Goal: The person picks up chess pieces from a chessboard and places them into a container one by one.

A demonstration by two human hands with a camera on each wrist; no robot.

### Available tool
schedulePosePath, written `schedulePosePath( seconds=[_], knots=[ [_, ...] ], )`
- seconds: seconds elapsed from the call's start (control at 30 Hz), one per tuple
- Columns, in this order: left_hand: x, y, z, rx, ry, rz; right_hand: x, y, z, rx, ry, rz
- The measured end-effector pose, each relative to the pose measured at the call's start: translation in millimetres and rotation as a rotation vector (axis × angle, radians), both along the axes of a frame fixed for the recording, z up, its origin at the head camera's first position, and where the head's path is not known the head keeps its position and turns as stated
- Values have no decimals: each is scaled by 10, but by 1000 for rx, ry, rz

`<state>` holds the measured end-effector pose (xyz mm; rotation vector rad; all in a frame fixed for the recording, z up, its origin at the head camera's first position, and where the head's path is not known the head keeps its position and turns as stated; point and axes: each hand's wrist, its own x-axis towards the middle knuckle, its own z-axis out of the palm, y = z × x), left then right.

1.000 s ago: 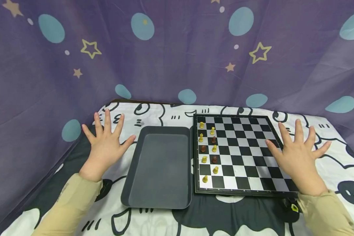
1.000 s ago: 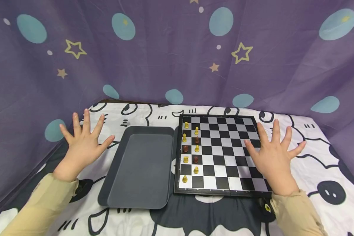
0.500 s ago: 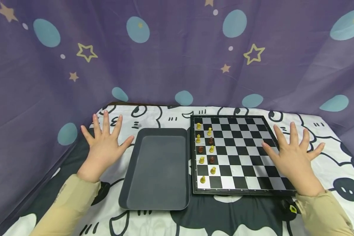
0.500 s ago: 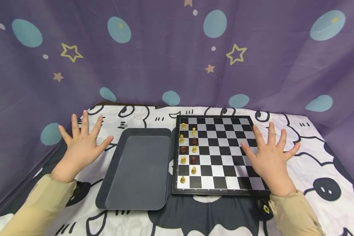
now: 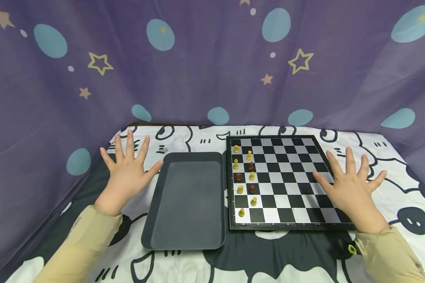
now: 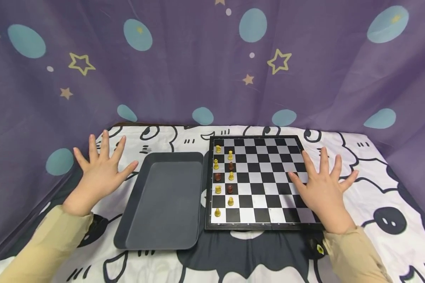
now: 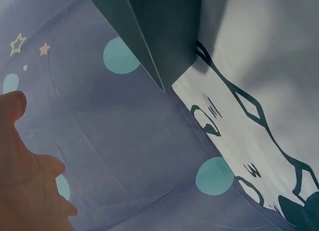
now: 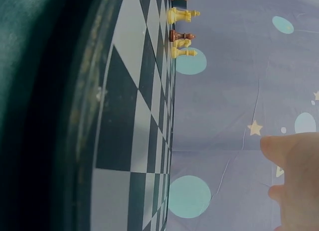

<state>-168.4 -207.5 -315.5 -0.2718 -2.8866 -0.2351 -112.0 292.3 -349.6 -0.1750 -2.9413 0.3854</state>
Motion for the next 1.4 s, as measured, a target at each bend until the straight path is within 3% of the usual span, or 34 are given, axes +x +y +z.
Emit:
schedulePosePath(
  seconds=[0.37,0.57,0.97,1.4],
  knots=[
    [-66,131,60,-26,-43,-11,-22,-10,25,12,-8,8],
    [-104,250,83,-33,-50,-46,-27,-33,14,17,-12,18],
    [-272,648,214,-68,-79,-125,-87,-101,63,20,-10,47],
    [-451,1060,203,-125,-129,-192,-150,-196,88,18,-24,108]
  ],
)
